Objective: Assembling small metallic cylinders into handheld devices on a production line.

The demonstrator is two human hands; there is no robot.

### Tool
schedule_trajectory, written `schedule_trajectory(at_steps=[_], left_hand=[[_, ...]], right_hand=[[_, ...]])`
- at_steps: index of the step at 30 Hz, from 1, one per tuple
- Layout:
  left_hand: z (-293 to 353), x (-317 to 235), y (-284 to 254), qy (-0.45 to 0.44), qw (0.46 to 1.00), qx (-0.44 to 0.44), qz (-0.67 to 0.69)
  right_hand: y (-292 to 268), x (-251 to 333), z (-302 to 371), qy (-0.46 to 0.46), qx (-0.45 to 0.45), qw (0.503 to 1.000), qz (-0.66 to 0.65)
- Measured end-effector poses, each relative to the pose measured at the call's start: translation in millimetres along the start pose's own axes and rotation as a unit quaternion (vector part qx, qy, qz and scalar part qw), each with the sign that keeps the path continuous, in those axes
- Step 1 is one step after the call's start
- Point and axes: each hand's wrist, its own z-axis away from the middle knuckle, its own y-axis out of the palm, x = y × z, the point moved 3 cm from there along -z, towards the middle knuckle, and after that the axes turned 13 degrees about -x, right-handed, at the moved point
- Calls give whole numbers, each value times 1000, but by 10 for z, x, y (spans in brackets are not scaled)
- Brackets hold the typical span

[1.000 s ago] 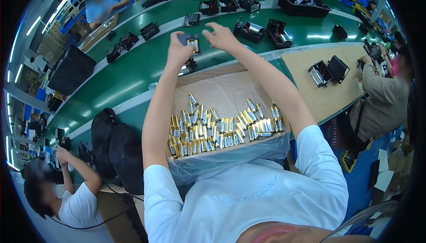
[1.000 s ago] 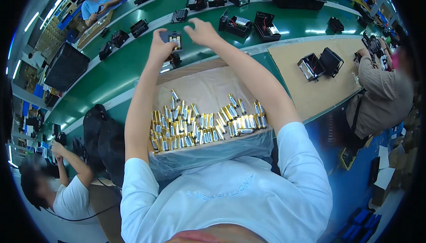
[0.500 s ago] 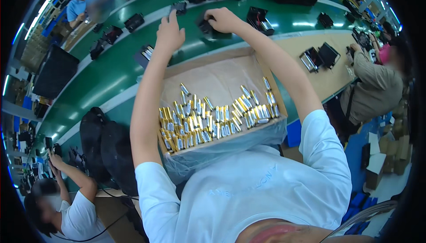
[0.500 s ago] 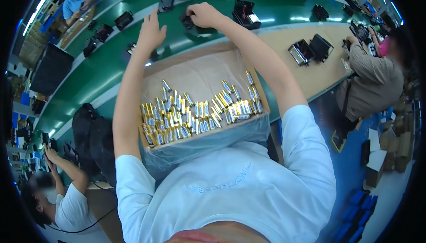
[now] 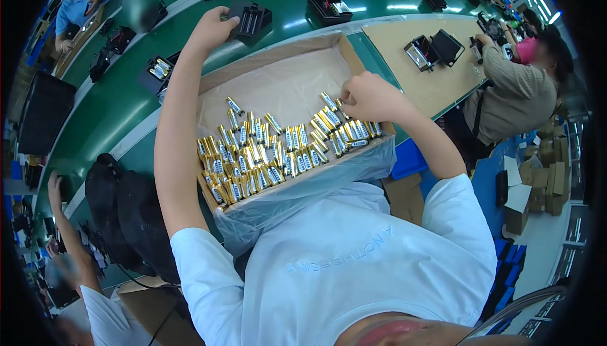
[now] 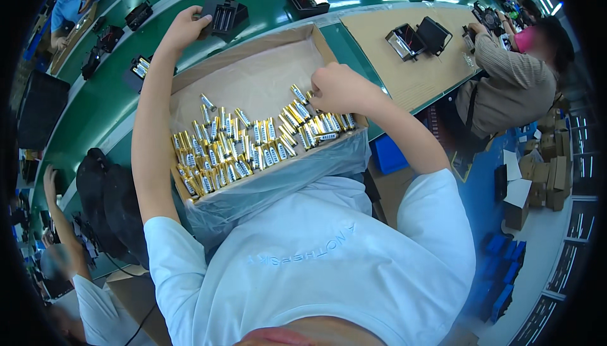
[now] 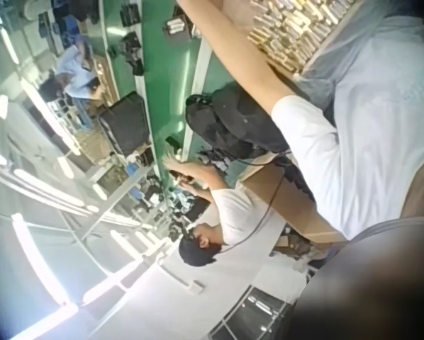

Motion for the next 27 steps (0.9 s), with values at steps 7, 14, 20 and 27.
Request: schedule_trajectory(at_steps=[7,14,20,27], left_hand=[[432,-387,-213,-31,999,-1,28],[263,-105,-246,-70,994,-18,80],[157,151,-299,-109,986,-37,123],[162,145,-396,-114,980,-28,163]], right_hand=[[142,55,100,17,6,999,-46],[91,66,-1,-12,-23,996,-84],[168,144,-61,-68,-33,997,-33],[265,248,-172,-63,-45,996,48]])
